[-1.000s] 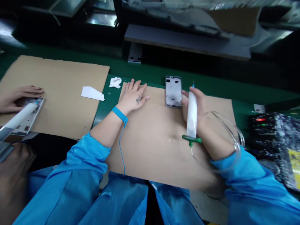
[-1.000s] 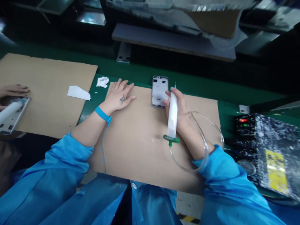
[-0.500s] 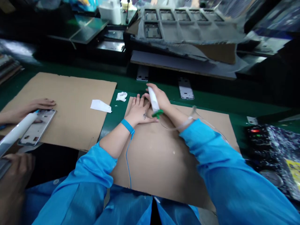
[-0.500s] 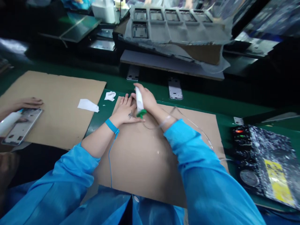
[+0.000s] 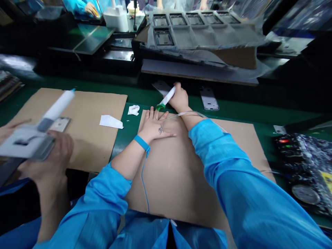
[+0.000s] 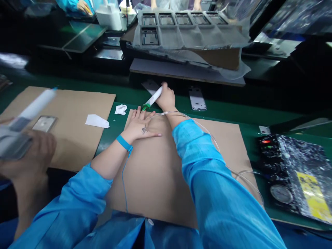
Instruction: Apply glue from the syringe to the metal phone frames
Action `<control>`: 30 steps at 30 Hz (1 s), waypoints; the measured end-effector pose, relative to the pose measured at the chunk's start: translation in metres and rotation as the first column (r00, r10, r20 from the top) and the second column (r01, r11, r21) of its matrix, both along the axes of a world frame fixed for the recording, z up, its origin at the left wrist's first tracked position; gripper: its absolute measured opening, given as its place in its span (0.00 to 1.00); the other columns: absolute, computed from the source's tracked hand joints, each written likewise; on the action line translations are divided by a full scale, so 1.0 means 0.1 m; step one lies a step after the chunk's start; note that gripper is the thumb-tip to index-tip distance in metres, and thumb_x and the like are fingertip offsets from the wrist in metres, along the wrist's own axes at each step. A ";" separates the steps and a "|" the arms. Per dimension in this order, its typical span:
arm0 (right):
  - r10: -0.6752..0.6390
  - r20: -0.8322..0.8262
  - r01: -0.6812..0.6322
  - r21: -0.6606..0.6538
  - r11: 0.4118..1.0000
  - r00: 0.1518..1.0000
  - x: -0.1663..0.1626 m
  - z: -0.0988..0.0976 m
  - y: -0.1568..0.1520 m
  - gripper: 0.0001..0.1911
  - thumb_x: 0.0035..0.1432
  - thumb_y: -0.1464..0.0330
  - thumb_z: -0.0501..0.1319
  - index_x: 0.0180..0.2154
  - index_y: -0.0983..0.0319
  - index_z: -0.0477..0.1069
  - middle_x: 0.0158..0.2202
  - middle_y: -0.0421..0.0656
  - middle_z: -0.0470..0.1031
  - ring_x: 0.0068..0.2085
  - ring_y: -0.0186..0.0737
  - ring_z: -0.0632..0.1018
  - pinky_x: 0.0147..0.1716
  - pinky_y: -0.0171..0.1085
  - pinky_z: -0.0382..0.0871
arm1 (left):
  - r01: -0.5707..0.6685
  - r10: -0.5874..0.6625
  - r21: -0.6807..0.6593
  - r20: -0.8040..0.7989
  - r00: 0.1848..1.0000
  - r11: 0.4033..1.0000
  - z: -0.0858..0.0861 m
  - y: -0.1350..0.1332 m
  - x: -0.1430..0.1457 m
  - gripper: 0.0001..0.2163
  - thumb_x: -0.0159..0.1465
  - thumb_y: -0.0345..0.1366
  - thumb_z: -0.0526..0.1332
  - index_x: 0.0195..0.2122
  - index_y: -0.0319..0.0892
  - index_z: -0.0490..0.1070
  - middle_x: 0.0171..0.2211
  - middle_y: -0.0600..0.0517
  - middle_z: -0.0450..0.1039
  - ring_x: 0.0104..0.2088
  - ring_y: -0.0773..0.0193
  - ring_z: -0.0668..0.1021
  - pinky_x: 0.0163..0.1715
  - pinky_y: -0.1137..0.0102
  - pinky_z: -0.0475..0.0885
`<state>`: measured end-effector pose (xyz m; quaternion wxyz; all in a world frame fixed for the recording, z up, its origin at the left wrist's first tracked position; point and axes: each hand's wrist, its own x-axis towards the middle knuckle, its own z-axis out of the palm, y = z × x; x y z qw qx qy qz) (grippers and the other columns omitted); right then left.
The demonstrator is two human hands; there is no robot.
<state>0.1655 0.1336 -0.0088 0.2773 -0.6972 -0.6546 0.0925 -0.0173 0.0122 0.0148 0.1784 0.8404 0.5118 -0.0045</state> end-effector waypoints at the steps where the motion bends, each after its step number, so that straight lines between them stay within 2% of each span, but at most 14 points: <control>1: 0.006 -0.044 -0.005 0.015 1.000 0.999 0.08 -0.01 -0.02 0.38 0.63 0.67 0.74 0.70 0.70 0.66 0.57 0.63 0.84 0.58 0.68 0.84 0.62 0.58 0.75 | 0.000 0.000 -0.005 -0.001 1.000 1.000 0.00 0.00 0.00 0.62 0.61 0.77 0.69 0.86 0.47 0.51 0.87 0.36 0.39 0.86 0.27 0.37 0.85 0.38 0.37; 3: 0.017 -0.163 -0.007 0.063 0.998 0.986 0.27 -0.03 -0.09 0.37 0.60 0.63 0.77 0.66 0.65 0.69 0.47 0.53 0.86 0.48 0.57 0.84 0.54 0.51 0.77 | 0.001 -0.001 -0.013 0.002 1.000 1.000 0.00 0.01 -0.01 0.62 0.61 0.78 0.69 0.86 0.46 0.51 0.87 0.35 0.35 0.86 0.28 0.36 0.85 0.39 0.37; 5: 0.038 -0.274 -0.005 0.122 0.993 0.961 0.49 -0.05 -0.23 0.37 0.57 0.55 0.80 0.61 0.59 0.71 0.38 0.43 0.82 0.39 0.45 0.80 0.46 0.45 0.76 | -0.006 0.006 -0.017 0.008 1.000 1.000 -0.01 0.02 -0.01 0.63 0.60 0.78 0.70 0.86 0.47 0.52 0.87 0.36 0.34 0.86 0.28 0.36 0.85 0.39 0.37; 7: 0.072 -0.328 -0.015 0.174 0.985 0.942 0.73 -0.09 -0.45 0.36 0.54 0.48 0.80 0.57 0.55 0.72 0.33 0.37 0.78 0.34 0.38 0.76 0.40 0.42 0.73 | -0.018 0.018 -0.023 0.010 1.000 1.000 -0.01 0.03 -0.01 0.64 0.59 0.78 0.70 0.86 0.46 0.50 0.87 0.36 0.33 0.86 0.29 0.36 0.85 0.40 0.37; 10: 0.119 -0.411 -0.018 0.240 0.970 0.904 1.08 -0.17 -0.95 0.41 0.47 0.41 0.80 0.53 0.51 0.68 0.27 0.33 0.73 0.28 0.39 0.73 0.31 0.44 0.71 | -0.026 0.026 -0.020 0.009 1.000 0.999 -0.02 0.04 -0.02 0.66 0.60 0.76 0.71 0.87 0.40 0.47 0.87 0.33 0.35 0.86 0.31 0.37 0.85 0.41 0.38; 12: 0.173 -0.454 -0.048 0.273 0.961 0.874 1.29 -0.23 -1.35 0.39 0.49 0.40 0.79 0.52 0.48 0.67 0.26 0.32 0.74 0.27 0.42 0.74 0.28 0.46 0.72 | -0.024 0.025 -0.015 0.012 1.000 1.000 -0.01 0.05 -0.03 0.63 0.63 0.73 0.70 0.87 0.37 0.47 0.87 0.32 0.37 0.87 0.31 0.39 0.85 0.42 0.39; 14: 0.307 -0.451 -0.146 0.357 0.923 0.838 1.46 -0.26 -1.75 0.35 0.53 0.45 0.79 0.53 0.45 0.66 0.25 0.31 0.73 0.26 0.45 0.77 0.27 0.46 0.77 | -0.022 0.022 -0.014 0.016 1.000 1.000 0.00 0.05 -0.03 0.56 0.69 0.68 0.68 0.86 0.38 0.49 0.87 0.33 0.39 0.87 0.32 0.41 0.86 0.43 0.39; 18: 0.475 -0.201 -0.379 0.379 0.844 0.857 1.57 -0.23 -2.26 0.27 0.56 0.59 0.77 0.55 0.48 0.72 0.39 0.42 0.85 0.36 0.50 0.87 0.33 0.47 0.84 | -0.045 0.044 0.022 0.043 0.998 0.999 -0.03 0.06 -0.03 0.34 0.81 0.52 0.59 0.84 0.45 0.59 0.87 0.36 0.42 0.86 0.31 0.43 0.85 0.38 0.42; 20: 0.576 -0.068 -0.510 0.387 0.768 0.815 1.53 -0.20 -2.31 0.25 0.59 0.61 0.77 0.56 0.51 0.75 0.46 0.46 0.87 0.41 0.52 0.89 0.38 0.49 0.87 | -0.043 0.037 0.062 0.097 0.995 0.997 -0.06 0.07 -0.02 0.27 0.82 0.43 0.56 0.80 0.47 0.67 0.86 0.39 0.46 0.86 0.30 0.45 0.84 0.36 0.46; 22: 0.669 0.028 -0.623 0.397 0.675 0.743 1.48 -0.18 -2.26 0.25 0.63 0.61 0.75 0.59 0.53 0.75 0.47 0.48 0.87 0.43 0.52 0.89 0.40 0.49 0.88 | 0.009 -0.026 0.097 0.176 0.984 0.995 -0.10 0.08 -0.02 0.24 0.80 0.34 0.56 0.74 0.47 0.76 0.85 0.42 0.52 0.86 0.32 0.48 0.84 0.37 0.51; 23: 0.689 0.048 -0.646 0.400 0.650 0.723 1.45 -0.18 -2.22 0.26 0.64 0.61 0.74 0.61 0.54 0.74 0.47 0.48 0.87 0.43 0.52 0.89 0.41 0.49 0.89 | 0.053 -0.075 0.106 0.219 0.973 0.993 -0.10 0.08 -0.02 0.23 0.78 0.31 0.56 0.71 0.47 0.79 0.84 0.43 0.54 0.86 0.34 0.49 0.84 0.38 0.53; 25: 0.690 0.079 -0.657 0.397 0.640 0.720 1.41 -0.19 -2.15 0.26 0.66 0.61 0.72 0.63 0.54 0.73 0.49 0.49 0.87 0.47 0.55 0.90 0.46 0.52 0.90 | 0.175 -0.198 0.102 0.289 0.937 0.979 -0.10 0.08 -0.02 0.21 0.76 0.27 0.57 0.61 0.47 0.86 0.83 0.45 0.59 0.86 0.39 0.53 0.84 0.40 0.56; 27: 0.667 0.083 -0.641 0.389 0.662 0.740 1.37 -0.20 -2.13 0.26 0.68 0.60 0.71 0.64 0.54 0.72 0.52 0.50 0.88 0.53 0.59 0.90 0.55 0.59 0.88 | 0.327 -0.329 0.064 0.336 0.883 0.943 -0.09 0.08 -0.02 0.19 0.73 0.26 0.57 0.50 0.49 0.89 0.80 0.50 0.64 0.85 0.44 0.57 0.84 0.42 0.57; 30: 0.676 0.044 -0.647 0.340 0.682 0.735 1.29 -0.23 -2.21 0.25 0.71 0.56 0.67 0.65 0.53 0.72 0.56 0.50 0.88 0.57 0.61 0.89 0.62 0.64 0.85 | 0.465 -0.442 0.037 0.390 0.808 0.884 -0.08 0.06 0.02 0.13 0.73 0.32 0.61 0.43 0.48 0.88 0.75 0.49 0.71 0.83 0.45 0.62 0.84 0.42 0.57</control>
